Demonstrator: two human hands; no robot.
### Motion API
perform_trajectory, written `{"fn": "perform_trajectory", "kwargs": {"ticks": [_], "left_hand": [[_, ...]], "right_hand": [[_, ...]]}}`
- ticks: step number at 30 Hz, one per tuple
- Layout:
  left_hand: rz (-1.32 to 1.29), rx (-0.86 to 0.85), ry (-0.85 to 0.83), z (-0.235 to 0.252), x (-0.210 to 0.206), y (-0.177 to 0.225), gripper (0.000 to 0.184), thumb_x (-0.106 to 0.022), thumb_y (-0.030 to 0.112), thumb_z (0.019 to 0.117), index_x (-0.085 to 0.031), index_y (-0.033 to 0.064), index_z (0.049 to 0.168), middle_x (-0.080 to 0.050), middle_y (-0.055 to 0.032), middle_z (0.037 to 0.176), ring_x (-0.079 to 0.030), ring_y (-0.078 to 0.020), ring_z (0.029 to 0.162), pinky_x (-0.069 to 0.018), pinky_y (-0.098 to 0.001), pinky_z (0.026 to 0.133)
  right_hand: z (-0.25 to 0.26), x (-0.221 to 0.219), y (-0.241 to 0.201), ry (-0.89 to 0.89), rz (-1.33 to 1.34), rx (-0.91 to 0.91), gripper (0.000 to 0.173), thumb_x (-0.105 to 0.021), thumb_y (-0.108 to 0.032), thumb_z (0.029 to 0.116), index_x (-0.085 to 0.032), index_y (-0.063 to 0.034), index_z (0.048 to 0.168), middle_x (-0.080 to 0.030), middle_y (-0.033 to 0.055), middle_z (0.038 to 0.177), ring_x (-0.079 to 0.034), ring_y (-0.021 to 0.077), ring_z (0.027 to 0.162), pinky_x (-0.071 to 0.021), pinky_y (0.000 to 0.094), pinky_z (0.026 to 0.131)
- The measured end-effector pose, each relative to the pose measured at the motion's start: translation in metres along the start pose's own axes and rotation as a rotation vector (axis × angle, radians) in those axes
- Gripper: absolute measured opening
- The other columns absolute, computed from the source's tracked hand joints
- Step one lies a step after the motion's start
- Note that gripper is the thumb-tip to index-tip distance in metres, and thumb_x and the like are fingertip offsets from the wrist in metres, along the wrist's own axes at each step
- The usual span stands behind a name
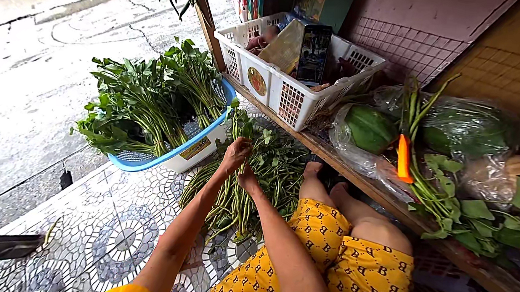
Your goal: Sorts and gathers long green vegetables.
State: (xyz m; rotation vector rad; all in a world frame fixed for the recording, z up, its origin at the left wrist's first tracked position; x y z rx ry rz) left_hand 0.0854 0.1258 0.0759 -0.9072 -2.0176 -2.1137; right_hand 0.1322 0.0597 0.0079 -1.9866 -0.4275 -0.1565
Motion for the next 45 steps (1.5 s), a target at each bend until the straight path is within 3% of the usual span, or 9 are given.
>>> {"fn": "perform_trajectory", "kwargs": {"ticks": [6,21,24,26,30,33,37,41,45], "left_hand": [[0.011,0.028,0.037,0.001,0.005,-0.003,0.033,-0.057,0.008,0.1035,-0.053,-0.0025,0.135,-0.069,-0.0181,0.115,-0.069,-0.0244,0.094,-0.0561,-0.0438,0.087],[-0.062,0.108,-0.006,0.006,0.008,-0.028,0.027,-0.058,0.013,0.1050,-0.060,-0.0008,0.129,-0.070,-0.0152,0.101,-0.069,-0.0198,0.083,-0.0578,-0.0399,0.081],[0.028,0.090,0.061,0.003,0.015,-0.022,0.042,-0.059,0.011,0.1041,-0.045,-0.0003,0.142,-0.070,-0.0211,0.109,-0.072,-0.0299,0.090,-0.0585,-0.0485,0.086],[0.164,0.037,0.068,0.003,0.018,-0.016,0.042,-0.056,0.010,0.1048,-0.042,-0.0021,0.142,-0.070,-0.0228,0.108,-0.072,-0.0340,0.091,-0.0576,-0.0525,0.087],[0.519,-0.141,-0.060,0.002,0.009,0.001,0.028,-0.048,0.006,0.1064,-0.065,-0.0052,0.126,-0.069,-0.0250,0.116,-0.070,-0.0374,0.103,-0.0531,-0.0514,0.096],[0.735,-0.223,-0.196,0.003,0.006,0.010,0.030,-0.044,0.004,0.1069,-0.065,-0.0045,0.128,-0.066,-0.0259,0.124,-0.065,-0.0408,0.115,-0.0492,-0.0531,0.102],[0.889,-0.350,-0.269,0.003,0.009,0.028,0.027,-0.047,0.007,0.1071,-0.068,-0.0037,0.120,-0.068,-0.0247,0.116,-0.067,-0.0415,0.109,-0.0521,-0.0553,0.095],[1.009,-0.511,-0.334,0.006,0.007,0.033,0.022,-0.053,0.002,0.1025,-0.072,-0.0023,0.111,-0.070,-0.0234,0.106,-0.069,-0.0411,0.100,-0.0545,-0.0556,0.087],[1.077,-0.731,-0.269,0.006,0.000,0.033,0.016,-0.059,0.005,0.0996,-0.070,-0.0061,0.100,-0.068,-0.0234,0.095,-0.070,-0.0401,0.085,-0.0566,-0.0527,0.072]], "right_hand": [[0.005,0.003,0.005,0.051,0.031,-0.004,0.062,-0.050,0.000,0.1000,-0.025,0.0037,0.157,-0.048,0.0271,0.149,-0.053,0.0333,0.136,-0.0440,0.0458,0.112],[0.010,0.000,0.007,0.030,0.075,-0.003,0.065,-0.059,-0.005,0.1012,-0.026,0.0043,0.156,-0.049,0.0276,0.148,-0.053,0.0335,0.134,-0.0430,0.0448,0.113],[0.013,0.001,0.010,0.041,0.088,-0.028,0.064,-0.058,-0.007,0.1024,-0.026,0.0026,0.157,-0.047,0.0270,0.151,-0.052,0.0337,0.137,-0.0431,0.0456,0.113],[0.015,0.001,0.011,0.049,0.079,-0.031,0.066,-0.058,-0.007,0.1025,-0.024,0.0032,0.158,-0.045,0.0272,0.153,-0.051,0.0338,0.138,-0.0422,0.0457,0.114],[0.012,0.000,0.009,0.041,0.038,-0.024,0.070,-0.057,-0.009,0.1035,-0.018,0.0051,0.159,-0.039,0.0282,0.157,-0.047,0.0346,0.143,-0.0383,0.0453,0.118],[0.015,-0.001,0.011,0.039,0.081,-0.028,0.067,-0.057,-0.008,0.1034,-0.020,0.0041,0.159,-0.043,0.0275,0.154,-0.050,0.0342,0.140,-0.0406,0.0454,0.116],[0.019,-0.003,0.016,0.036,0.177,-0.036,0.063,-0.055,-0.006,0.1037,-0.024,0.0011,0.158,-0.051,0.0277,0.144,-0.062,0.0339,0.121,-0.0507,0.0457,0.103],[0.014,-0.004,0.013,0.002,0.206,-0.040,0.060,-0.051,-0.007,0.1054,-0.023,0.0002,0.158,-0.053,0.0254,0.141,-0.064,0.0307,0.114,-0.0523,0.0428,0.099],[0.011,-0.004,0.009,0.003,0.267,-0.014,0.052,-0.049,-0.003,0.1047,-0.030,0.0009,0.153,-0.057,0.0210,0.126,-0.063,0.0227,0.099,-0.0530,0.0356,0.088]]}}
Point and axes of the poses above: each hand's wrist, its own z-axis towards the middle knuckle, its own x-axis out of the back of the hand, y = z × x, the point moved 8 cm from there along z, towards the middle knuckle
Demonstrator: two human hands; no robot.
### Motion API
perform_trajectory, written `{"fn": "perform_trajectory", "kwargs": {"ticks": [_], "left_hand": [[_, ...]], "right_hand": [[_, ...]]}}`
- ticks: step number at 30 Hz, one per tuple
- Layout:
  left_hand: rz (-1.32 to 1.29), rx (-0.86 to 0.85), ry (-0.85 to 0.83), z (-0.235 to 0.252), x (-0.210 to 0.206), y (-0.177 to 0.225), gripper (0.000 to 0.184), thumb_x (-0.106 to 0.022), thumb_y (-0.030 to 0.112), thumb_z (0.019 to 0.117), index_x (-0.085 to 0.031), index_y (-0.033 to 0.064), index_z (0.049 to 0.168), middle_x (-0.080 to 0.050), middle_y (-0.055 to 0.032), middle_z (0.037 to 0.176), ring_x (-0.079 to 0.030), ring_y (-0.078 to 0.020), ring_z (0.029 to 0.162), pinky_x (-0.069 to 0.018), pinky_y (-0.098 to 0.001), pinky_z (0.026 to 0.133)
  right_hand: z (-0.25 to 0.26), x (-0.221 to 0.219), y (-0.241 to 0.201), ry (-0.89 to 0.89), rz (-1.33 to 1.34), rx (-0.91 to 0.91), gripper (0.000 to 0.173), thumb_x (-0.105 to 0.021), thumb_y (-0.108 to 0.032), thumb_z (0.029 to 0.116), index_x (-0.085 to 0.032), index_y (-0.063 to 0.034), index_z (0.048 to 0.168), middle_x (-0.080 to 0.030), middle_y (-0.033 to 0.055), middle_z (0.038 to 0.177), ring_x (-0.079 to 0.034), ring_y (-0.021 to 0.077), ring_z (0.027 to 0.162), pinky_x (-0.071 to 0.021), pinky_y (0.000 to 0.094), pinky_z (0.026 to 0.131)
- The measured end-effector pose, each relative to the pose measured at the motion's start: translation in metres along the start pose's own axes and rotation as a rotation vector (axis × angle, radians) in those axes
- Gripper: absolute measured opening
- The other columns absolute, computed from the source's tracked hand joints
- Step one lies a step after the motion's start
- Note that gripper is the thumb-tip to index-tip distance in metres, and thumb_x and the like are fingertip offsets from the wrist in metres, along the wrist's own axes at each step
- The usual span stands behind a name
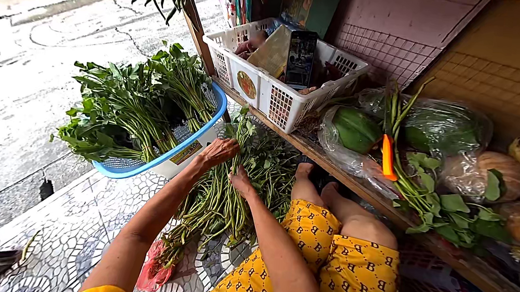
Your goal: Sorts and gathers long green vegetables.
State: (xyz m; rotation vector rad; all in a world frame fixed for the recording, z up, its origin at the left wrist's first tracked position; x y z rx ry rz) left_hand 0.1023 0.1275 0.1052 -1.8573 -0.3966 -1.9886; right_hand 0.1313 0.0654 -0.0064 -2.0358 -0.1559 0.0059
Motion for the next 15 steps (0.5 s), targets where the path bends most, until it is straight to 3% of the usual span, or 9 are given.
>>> {"fn": "perform_trajectory", "kwargs": {"ticks": [2,4,6,8,11,15], "left_hand": [[0.033,-0.004,0.052,0.003,-0.004,0.003,0.015,-0.060,0.005,0.0982,-0.068,-0.0082,0.096,-0.066,-0.0240,0.092,-0.070,-0.0399,0.082,-0.0569,-0.0511,0.068],[-0.029,0.123,0.039,0.009,-0.010,0.000,0.019,-0.057,0.007,0.1004,-0.067,-0.0093,0.100,-0.066,-0.0256,0.096,-0.070,-0.0411,0.085,-0.0569,-0.0524,0.069],[-0.203,0.367,-0.034,0.015,-0.020,-0.011,0.027,-0.050,0.012,0.1057,-0.065,-0.0084,0.114,-0.065,-0.0280,0.112,-0.069,-0.0440,0.097,-0.0549,-0.0576,0.080],[-0.367,0.530,0.034,0.021,-0.026,-0.026,0.030,-0.045,0.015,0.1082,-0.061,-0.0064,0.122,-0.062,-0.0289,0.124,-0.066,-0.0461,0.105,-0.0521,-0.0615,0.088],[-0.468,0.516,0.199,0.040,-0.018,-0.032,0.028,-0.048,0.016,0.1083,-0.065,-0.0011,0.123,-0.063,-0.0251,0.127,-0.067,-0.0441,0.105,-0.0525,-0.0627,0.086],[-0.547,0.333,0.153,0.074,-0.006,0.013,0.026,-0.059,0.011,0.1024,-0.066,0.0014,0.125,-0.070,-0.0215,0.116,-0.070,-0.0388,0.101,-0.0545,-0.0600,0.088]], "right_hand": [[-0.002,0.002,-0.004,0.010,0.076,0.018,0.047,-0.050,-0.001,0.1042,-0.035,0.0027,0.148,-0.056,0.0174,0.116,-0.059,0.0174,0.088,-0.0519,0.0298,0.080],[-0.001,0.006,-0.008,0.032,0.194,0.032,0.044,-0.050,0.002,0.1037,-0.037,0.0053,0.146,-0.055,0.0151,0.109,-0.056,0.0136,0.080,-0.0502,0.0255,0.072],[0.002,0.006,-0.006,0.029,0.247,0.020,0.043,-0.051,0.004,0.1026,-0.037,0.0059,0.144,-0.054,0.0137,0.105,-0.056,0.0120,0.075,-0.0505,0.0245,0.068],[0.001,-0.003,0.006,-0.028,0.158,-0.049,0.049,-0.052,0.002,0.1021,-0.035,0.0037,0.148,-0.055,0.0151,0.109,-0.057,0.0139,0.079,-0.0507,0.0273,0.072],[-0.007,-0.021,0.027,-0.088,0.120,-0.164,0.053,-0.053,-0.002,0.1034,-0.031,-0.0001,0.151,-0.055,0.0148,0.108,-0.058,0.0156,0.080,-0.0513,0.0304,0.075],[-0.003,-0.019,0.032,-0.094,0.138,-0.183,0.049,-0.052,0.002,0.1016,-0.033,0.0008,0.147,-0.051,0.0089,0.092,-0.054,0.0117,0.067,-0.0496,0.0257,0.064]]}}
Point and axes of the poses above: each hand's wrist, its own z-axis towards the middle knuckle, its own x-axis out of the back of the hand, y = z × x, the point moved 8 cm from there along z, towards the middle knuckle
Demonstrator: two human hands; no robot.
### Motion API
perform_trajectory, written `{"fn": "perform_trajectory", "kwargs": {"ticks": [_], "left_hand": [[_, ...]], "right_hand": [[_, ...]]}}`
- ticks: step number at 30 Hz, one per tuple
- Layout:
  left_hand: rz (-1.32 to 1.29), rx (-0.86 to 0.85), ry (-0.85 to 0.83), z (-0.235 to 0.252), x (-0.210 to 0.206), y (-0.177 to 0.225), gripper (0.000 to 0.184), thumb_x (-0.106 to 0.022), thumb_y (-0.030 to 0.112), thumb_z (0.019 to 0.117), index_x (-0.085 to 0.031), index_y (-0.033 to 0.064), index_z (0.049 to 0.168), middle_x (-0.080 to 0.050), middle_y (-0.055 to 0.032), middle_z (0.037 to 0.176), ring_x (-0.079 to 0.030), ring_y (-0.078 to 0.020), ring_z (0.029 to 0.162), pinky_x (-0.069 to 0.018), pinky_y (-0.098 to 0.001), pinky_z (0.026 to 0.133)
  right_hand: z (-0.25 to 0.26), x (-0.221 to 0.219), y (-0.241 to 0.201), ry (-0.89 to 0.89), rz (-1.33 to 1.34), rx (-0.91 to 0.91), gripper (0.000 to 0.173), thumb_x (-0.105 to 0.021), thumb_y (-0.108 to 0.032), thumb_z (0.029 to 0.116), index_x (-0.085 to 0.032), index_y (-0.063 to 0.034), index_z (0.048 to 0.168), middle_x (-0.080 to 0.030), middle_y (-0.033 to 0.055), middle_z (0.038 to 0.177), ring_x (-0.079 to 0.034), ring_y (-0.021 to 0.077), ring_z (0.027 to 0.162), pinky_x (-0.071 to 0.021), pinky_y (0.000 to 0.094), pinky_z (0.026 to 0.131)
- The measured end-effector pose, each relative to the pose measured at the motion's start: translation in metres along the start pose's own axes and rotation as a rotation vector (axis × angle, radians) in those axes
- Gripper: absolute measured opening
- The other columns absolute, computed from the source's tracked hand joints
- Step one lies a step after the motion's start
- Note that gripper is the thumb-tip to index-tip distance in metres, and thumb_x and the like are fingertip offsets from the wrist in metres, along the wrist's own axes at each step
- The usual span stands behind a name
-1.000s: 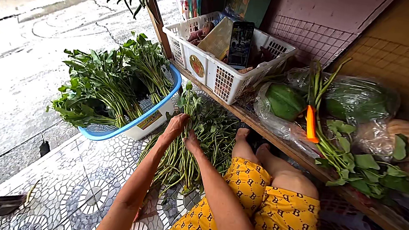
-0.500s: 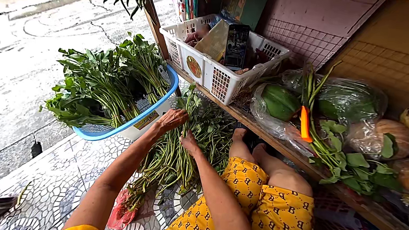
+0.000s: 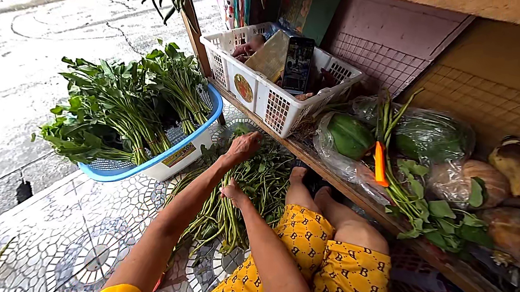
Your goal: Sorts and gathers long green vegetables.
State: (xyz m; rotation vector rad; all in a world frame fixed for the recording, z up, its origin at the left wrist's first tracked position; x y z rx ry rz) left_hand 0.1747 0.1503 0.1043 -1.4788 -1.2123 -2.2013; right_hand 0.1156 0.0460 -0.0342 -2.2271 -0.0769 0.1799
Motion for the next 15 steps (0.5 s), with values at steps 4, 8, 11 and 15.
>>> {"fn": "perform_trajectory", "kwargs": {"ticks": [4,8,11,15], "left_hand": [[-0.028,-0.039,-0.145,-0.004,-0.025,0.015,0.038,-0.056,0.015,0.1049,-0.057,0.0077,0.142,-0.066,-0.0168,0.132,-0.068,-0.0354,0.115,-0.0523,-0.0580,0.098],[-0.231,0.148,0.248,-0.046,0.005,-0.017,0.032,-0.048,0.015,0.1072,-0.063,0.0015,0.133,-0.074,-0.0160,0.111,-0.072,-0.0294,0.101,-0.0550,-0.0519,0.094],[-0.437,0.335,0.595,-0.105,0.021,-0.050,0.038,-0.038,0.017,0.1101,-0.066,-0.0048,0.122,-0.071,-0.0095,0.088,-0.069,-0.0152,0.079,-0.0575,-0.0360,0.080],[-0.547,0.538,0.634,-0.178,-0.013,-0.086,0.043,-0.031,0.019,0.1117,-0.065,-0.0066,0.118,-0.067,-0.0053,0.083,-0.064,-0.0088,0.073,-0.0554,-0.0286,0.076]], "right_hand": [[-0.009,0.001,-0.006,-0.008,-0.066,-0.027,0.066,-0.050,0.002,0.1015,-0.018,-0.0024,0.159,-0.053,0.0110,0.104,-0.053,0.0128,0.075,-0.0480,0.0269,0.066],[0.006,0.012,-0.004,0.110,-0.030,-0.030,0.056,-0.049,0.000,0.1012,-0.028,-0.0016,0.153,-0.055,0.0123,0.100,-0.057,0.0148,0.074,-0.0506,0.0299,0.069],[0.007,0.019,-0.012,0.193,-0.033,-0.045,0.054,-0.051,-0.006,0.1040,-0.030,-0.0005,0.153,-0.060,0.0193,0.112,-0.062,0.0202,0.083,-0.0531,0.0353,0.077],[0.004,0.018,-0.019,0.211,0.028,0.004,0.055,-0.051,-0.007,0.1047,-0.030,0.0006,0.155,-0.051,0.0275,0.144,-0.059,0.0344,0.123,-0.0491,0.0477,0.102]]}}
Point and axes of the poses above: each hand's wrist, its own z-axis towards the middle knuckle, its own x-axis out of the back of the hand, y = z × x, the point moved 8 cm from there along z, towards the middle knuckle
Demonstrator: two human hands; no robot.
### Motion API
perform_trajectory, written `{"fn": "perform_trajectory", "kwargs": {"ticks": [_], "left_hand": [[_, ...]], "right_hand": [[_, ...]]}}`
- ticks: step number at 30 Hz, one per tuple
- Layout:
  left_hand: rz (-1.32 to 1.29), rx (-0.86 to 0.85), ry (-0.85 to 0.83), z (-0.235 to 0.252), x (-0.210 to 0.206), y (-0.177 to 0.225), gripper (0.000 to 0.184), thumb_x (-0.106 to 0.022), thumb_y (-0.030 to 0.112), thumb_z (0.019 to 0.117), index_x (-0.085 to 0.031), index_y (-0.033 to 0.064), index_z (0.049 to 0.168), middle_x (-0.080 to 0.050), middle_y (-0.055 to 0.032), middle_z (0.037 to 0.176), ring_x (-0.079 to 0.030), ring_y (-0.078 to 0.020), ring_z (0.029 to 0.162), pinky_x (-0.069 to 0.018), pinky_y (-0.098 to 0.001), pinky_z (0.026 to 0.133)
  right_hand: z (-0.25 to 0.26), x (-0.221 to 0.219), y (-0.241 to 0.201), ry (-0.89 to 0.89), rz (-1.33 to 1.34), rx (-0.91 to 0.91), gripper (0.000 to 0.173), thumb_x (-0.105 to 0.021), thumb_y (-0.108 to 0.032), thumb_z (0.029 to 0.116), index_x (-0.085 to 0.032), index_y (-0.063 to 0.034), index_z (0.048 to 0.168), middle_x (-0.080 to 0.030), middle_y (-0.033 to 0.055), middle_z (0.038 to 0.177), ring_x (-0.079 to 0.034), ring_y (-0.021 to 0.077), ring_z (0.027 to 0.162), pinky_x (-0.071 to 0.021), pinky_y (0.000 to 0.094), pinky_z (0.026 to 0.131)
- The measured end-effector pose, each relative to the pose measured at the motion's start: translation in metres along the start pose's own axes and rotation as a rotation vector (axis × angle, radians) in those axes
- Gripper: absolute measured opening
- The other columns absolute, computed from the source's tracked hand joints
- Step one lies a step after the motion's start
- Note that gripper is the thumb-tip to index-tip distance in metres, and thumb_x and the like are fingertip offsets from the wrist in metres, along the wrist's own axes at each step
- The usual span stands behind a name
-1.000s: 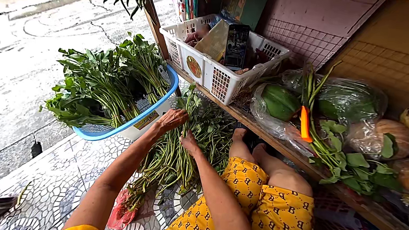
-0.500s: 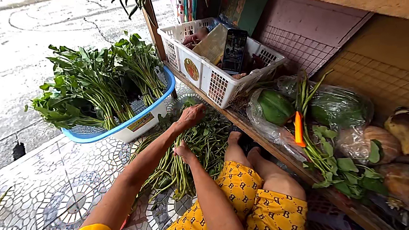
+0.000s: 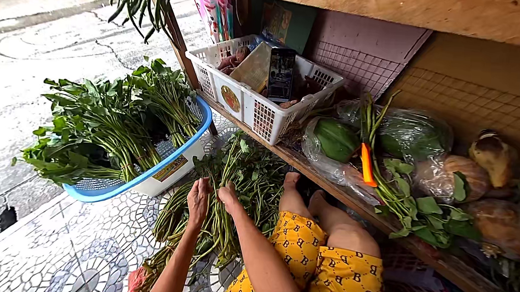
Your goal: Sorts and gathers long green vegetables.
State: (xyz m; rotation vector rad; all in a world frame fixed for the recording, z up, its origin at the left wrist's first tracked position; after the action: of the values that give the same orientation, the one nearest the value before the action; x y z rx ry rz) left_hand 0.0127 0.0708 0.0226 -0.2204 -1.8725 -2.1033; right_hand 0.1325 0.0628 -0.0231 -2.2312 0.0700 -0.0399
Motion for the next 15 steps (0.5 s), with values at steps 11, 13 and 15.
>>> {"fn": "perform_trajectory", "kwargs": {"ticks": [11,13,15], "left_hand": [[0.494,0.440,-0.240,-0.076,0.011,-0.141,0.035,-0.050,0.013,0.1056,-0.059,-0.0045,0.134,-0.064,-0.0259,0.130,-0.060,-0.0393,0.124,-0.0448,-0.0551,0.108],[0.518,0.475,-0.198,-0.070,0.016,-0.141,0.036,-0.051,0.014,0.1049,-0.059,-0.0040,0.134,-0.061,-0.0259,0.134,-0.056,-0.0391,0.129,-0.0421,-0.0532,0.111],[0.538,0.443,-0.171,-0.058,0.017,-0.139,0.036,-0.051,0.017,0.1052,-0.060,-0.0049,0.133,-0.060,-0.0274,0.135,-0.053,-0.0414,0.132,-0.0404,-0.0532,0.113]], "right_hand": [[-0.022,0.043,-0.006,0.250,-0.060,-0.075,0.052,-0.048,-0.012,0.1067,-0.032,0.0054,0.153,-0.051,0.0303,0.144,-0.057,0.0381,0.129,-0.0476,0.0505,0.106],[-0.015,0.046,0.007,0.280,0.034,-0.113,0.050,-0.049,-0.011,0.1061,-0.034,0.0065,0.151,-0.053,0.0310,0.136,-0.060,0.0373,0.115,-0.0492,0.0499,0.097],[-0.009,0.047,0.017,0.307,0.145,-0.126,0.051,-0.048,-0.009,0.1053,-0.031,0.0048,0.151,-0.051,0.0290,0.133,-0.058,0.0340,0.105,-0.0493,0.0478,0.090]]}}
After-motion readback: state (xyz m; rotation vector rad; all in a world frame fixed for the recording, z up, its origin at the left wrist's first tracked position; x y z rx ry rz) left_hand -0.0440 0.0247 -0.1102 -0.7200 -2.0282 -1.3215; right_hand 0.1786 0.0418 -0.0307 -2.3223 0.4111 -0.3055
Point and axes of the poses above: each hand's wrist, its own z-axis towards the middle knuckle, its own x-axis out of the back of the hand, y = z × x, the point moved 8 cm from there along z, towards the middle knuckle
